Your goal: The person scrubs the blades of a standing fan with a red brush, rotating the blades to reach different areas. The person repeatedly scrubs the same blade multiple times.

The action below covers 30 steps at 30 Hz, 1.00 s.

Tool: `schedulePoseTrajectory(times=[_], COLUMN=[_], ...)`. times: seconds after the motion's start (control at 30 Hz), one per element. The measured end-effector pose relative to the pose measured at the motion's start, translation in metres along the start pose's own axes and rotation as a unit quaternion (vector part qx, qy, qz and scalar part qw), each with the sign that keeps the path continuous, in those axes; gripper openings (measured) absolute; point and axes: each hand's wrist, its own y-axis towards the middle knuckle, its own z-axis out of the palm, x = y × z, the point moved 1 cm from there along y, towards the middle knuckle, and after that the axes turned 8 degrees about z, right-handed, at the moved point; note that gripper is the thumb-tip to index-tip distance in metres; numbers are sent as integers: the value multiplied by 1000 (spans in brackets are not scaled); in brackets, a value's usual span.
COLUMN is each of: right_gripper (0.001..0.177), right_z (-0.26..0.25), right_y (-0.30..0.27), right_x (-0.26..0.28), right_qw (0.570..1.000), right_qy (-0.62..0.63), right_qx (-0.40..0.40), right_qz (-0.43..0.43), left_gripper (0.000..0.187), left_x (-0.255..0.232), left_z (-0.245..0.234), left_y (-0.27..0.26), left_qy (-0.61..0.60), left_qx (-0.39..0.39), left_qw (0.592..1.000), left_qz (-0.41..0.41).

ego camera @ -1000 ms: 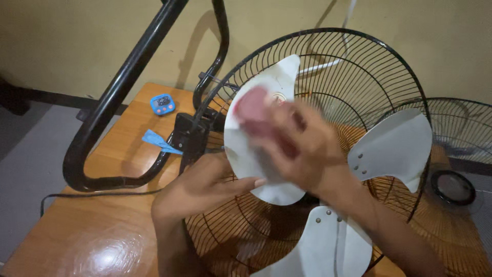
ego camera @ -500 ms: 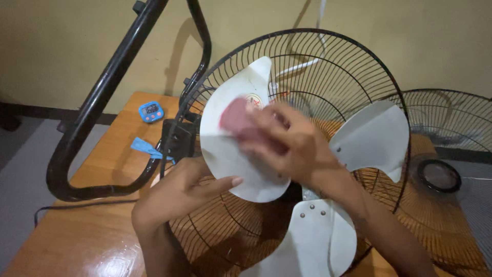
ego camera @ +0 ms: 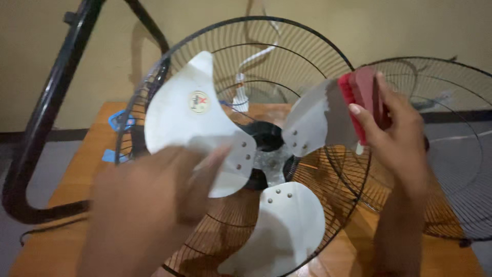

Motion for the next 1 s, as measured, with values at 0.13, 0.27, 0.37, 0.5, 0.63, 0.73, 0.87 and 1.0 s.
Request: schedulePoseTrajectory(times=[0.13, 0.27, 0.37, 0.5, 0.63, 0.73, 0.87, 1.0], right_gripper=[72, 75, 74, 73, 66, 70, 66, 62], right_z=[2, 10, 12, 11, 11, 11, 23, 32], right_y=[5, 11, 18, 25, 30, 39, 45, 52], right_x=[-23, -31, -39, -42, -32, -28, -19, -14], right_qw=[977, 995, 996, 998, 998, 998, 999, 994], right_qy=[-125, -72, -47, -51, -8, -40, -32, -29], right_qx=[40, -36, -48, -40, -12, 9, -27, -39], right_qz=[166, -57, -55, -9, -66, 50, 7, -93], left_gripper=[35, 53, 61, 77, 82, 83, 74, 74], left_x=[-45, -81, -85, -72, -58, -53, -47, -37], left_z=[31, 87, 123, 162, 191, 207, 216, 207], left_y=[110, 212, 244, 266, 263, 266, 264, 254], left_qy=[-15, -54, -90, -213, -387, -383, -370, -444], left_qx=[-134, -43, 54, 204, 184, 187, 100, 103], left_qw=[954, 982, 982, 951, 900, 902, 919, 886], left_qz=[268, 175, 154, 94, 74, 63, 97, 86])
